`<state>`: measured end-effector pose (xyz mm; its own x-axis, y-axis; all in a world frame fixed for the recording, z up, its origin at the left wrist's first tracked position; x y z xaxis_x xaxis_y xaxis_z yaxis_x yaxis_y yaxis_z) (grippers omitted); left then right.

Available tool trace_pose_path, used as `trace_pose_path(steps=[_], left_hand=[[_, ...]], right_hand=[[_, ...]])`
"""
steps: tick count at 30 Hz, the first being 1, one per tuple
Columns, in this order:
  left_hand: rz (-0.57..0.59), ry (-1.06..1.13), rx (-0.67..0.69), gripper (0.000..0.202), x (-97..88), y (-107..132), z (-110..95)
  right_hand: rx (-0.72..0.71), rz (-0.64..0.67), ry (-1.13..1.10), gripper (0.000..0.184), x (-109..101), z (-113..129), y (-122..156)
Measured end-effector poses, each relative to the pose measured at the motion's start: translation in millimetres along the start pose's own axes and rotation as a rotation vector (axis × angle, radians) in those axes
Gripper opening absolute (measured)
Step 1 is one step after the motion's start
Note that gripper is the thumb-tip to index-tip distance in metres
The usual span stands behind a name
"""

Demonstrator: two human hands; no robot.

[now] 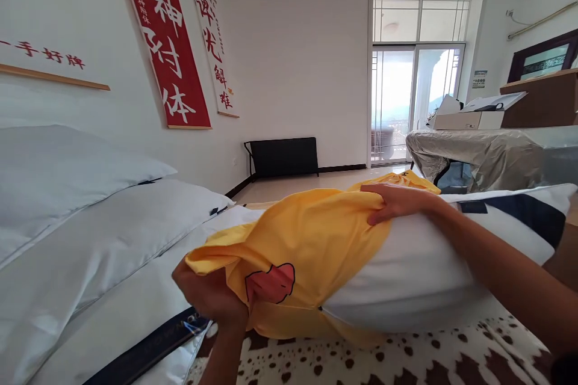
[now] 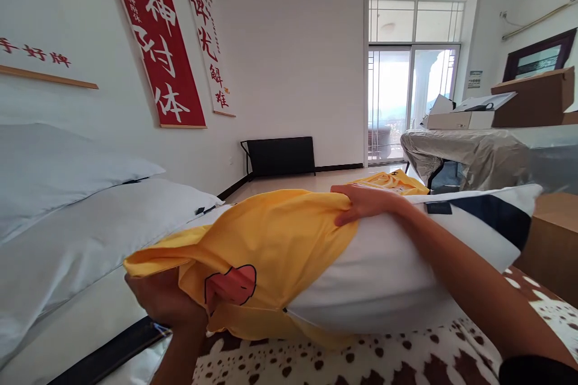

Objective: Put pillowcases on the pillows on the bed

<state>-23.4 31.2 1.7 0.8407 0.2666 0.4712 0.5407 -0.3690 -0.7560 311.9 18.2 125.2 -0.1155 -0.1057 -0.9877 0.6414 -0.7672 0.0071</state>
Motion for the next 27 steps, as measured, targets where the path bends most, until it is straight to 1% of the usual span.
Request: trace_pose_path(steps=[1,2,3,4,5,6,7,8,9,11,14,16,17,20,22,24,26,27], left_hand=[[0.018,0.018,0.046,0.034,-6.4,8,0],[0.081,0.001,0.069,0.04,-12.4,16,0],[0.181,-0.077,0.08,0.044,-17.4,22,0],[0.285,-0.208,0.087,0.043,-21.3,27,0],[0.363,-0.365,0.097,0.037,-23.8,29,0],[0.399,-0.516,0.109,0.027,-25.2,29,1],[0.396,-0.623,0.123,0.018,-25.5,28,3],[0.371,-0.669,0.134,0.014,-25.0,25,5],[0.336,-0.656,0.128,0.016,-24.1,22,8],[0.237,-0.529,0.041,0.022,-22.1,17,18],[0.096,-0.287,-0.15,0.032,-19.9,15,34],[0.037,-0.178,-0.237,0.037,-18.1,12,42],[0.023,-0.142,-0.257,0.039,-16.6,8,45],[0.053,-0.005,-0.257,0.044,-6.8,-15,46],[0.085,0.115,-0.272,0.048,5.7,-34,44],[0.103,0.216,-0.322,0.05,22.4,-50,40],[0.115,0.287,-0.384,0.05,40.9,-55,39],[0.124,0.314,-0.415,0.049,49.7,-53,40]], right_hand=[[0.013,-0.005,0.002,0.047,2,-4,-4],[0.017,-0.015,0.018,0.046,5,-6,-8],[0.02,-0.026,0.044,0.044,8,-7,-12],[0.034,-0.035,0.078,0.04,12,-6,-15],[0.063,-0.047,0.123,0.036,16,-3,-18],[0.111,-0.068,0.179,0.031,20,1,-21],[0.17,-0.099,0.245,0.026,26,6,-22],[0.229,-0.133,0.318,0.022,31,12,-23],[0.277,-0.168,0.393,0.02,36,17,-22],[0.315,-0.203,0.523,0.02,43,24,-18],[0.294,-0.161,0.616,0.023,42,27,-6],[0.287,-0.122,0.631,0.023,31,27,5],[0.278,-0.109,0.633,0.023,22,28,10],[0.233,-0.092,0.605,0.024,-8,40,27],[0.2,-0.082,0.538,0.022,-29,53,37],[0.194,-0.072,0.457,0.02,-48,64,44],[0.224,-0.077,0.402,0.027,-64,69,46],[0.254,-0.092,0.393,0.032,-71,67,46]])
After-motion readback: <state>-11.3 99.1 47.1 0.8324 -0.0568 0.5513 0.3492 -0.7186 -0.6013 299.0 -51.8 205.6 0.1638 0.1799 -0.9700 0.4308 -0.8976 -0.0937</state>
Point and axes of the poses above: each hand's wrist, its own y-axis away from the middle knuckle, its own x-axis out of the palm, z = x × y, the point moved 1 cm from there along -y, towards the middle knuckle, and after that the axes turned 14 degrees about z, right-handed, at the moved point
